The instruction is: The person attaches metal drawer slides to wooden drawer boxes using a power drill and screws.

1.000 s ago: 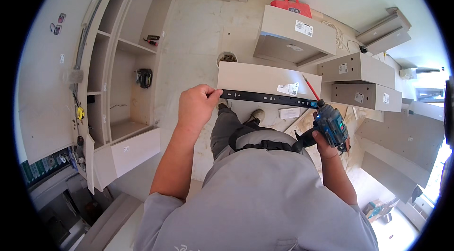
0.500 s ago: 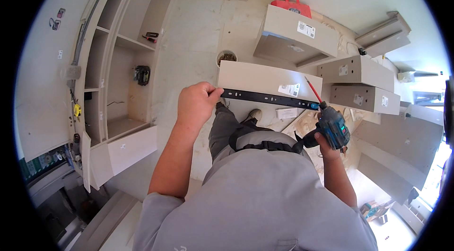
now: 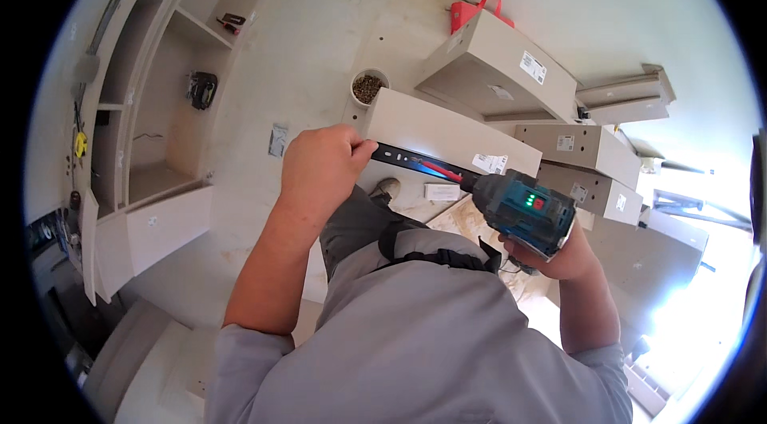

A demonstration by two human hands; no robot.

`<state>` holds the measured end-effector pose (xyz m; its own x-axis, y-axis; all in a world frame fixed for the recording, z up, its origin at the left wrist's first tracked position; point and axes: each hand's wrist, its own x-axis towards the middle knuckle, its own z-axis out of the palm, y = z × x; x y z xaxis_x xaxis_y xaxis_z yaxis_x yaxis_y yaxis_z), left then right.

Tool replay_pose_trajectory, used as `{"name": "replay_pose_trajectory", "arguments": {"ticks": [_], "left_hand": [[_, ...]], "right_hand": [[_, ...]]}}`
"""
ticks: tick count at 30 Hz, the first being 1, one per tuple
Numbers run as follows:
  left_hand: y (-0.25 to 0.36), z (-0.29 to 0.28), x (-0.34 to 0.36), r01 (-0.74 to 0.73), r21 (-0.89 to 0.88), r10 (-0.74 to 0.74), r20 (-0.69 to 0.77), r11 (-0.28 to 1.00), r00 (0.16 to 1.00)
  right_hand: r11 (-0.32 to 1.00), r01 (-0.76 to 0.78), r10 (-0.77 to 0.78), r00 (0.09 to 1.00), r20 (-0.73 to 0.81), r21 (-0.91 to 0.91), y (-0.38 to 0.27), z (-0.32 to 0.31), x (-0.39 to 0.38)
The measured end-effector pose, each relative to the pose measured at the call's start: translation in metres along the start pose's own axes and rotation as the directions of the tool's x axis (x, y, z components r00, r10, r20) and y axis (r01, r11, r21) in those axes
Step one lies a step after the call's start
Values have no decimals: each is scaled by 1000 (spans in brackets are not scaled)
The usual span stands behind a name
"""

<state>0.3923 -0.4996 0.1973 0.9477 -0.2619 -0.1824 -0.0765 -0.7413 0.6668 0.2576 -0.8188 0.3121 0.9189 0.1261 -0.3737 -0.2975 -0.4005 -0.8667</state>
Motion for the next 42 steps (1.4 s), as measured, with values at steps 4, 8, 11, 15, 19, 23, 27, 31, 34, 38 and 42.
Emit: {"name": "replay_pose_trajectory", "arguments": {"ticks": [4, 8, 11, 15, 19, 23, 27, 31, 34, 38, 42], "left_hand": [[2, -2, 1, 15, 12, -15, 11, 1000, 1000], [0, -3, 1, 16, 4, -16, 27, 1000, 999], [-1, -3, 0, 1, -2, -1, 20, 1000, 1000], [0, -4, 0, -8, -2, 8, 16, 1000, 1000], [2, -6, 1, 11, 5, -11, 28, 1000, 1000], [3, -7, 2, 27, 17, -28, 52, 999, 998], [2, -7, 2, 23, 10, -24, 54, 1000, 998], [1, -7, 2, 8, 6, -8, 48, 1000, 999], [0, -6, 2, 7, 13, -8, 42, 1000, 999], [-4, -2, 1, -28, 11, 28, 13, 1000, 1000], [-4, 0, 1, -17, 16, 17, 17, 1000, 1000]], "right_hand": [[995, -87, 89, 995, 50, -58, -14, 6, 19], [991, -79, 87, 994, 66, -110, -16, 8, 25], [988, -83, 92, 994, 67, -130, -15, 7, 27], [979, -23, 42, 995, 94, -202, -17, 5, 28], [969, -16, 44, 993, 109, -248, -28, 5, 30], [974, -85, 107, 990, 93, -210, -36, 5, 32], [960, -76, 107, 989, 102, -271, -43, 4, 36], [909, -166, 217, 972, 94, -384, -64, 3, 46], [800, -73, 202, 967, 152, -596, -109, 8, 67], [698, -76, 279, 945, 173, -712, -136, 14, 88], [610, -21, 308, 928, 212, -792, -155, 21, 106]]}}
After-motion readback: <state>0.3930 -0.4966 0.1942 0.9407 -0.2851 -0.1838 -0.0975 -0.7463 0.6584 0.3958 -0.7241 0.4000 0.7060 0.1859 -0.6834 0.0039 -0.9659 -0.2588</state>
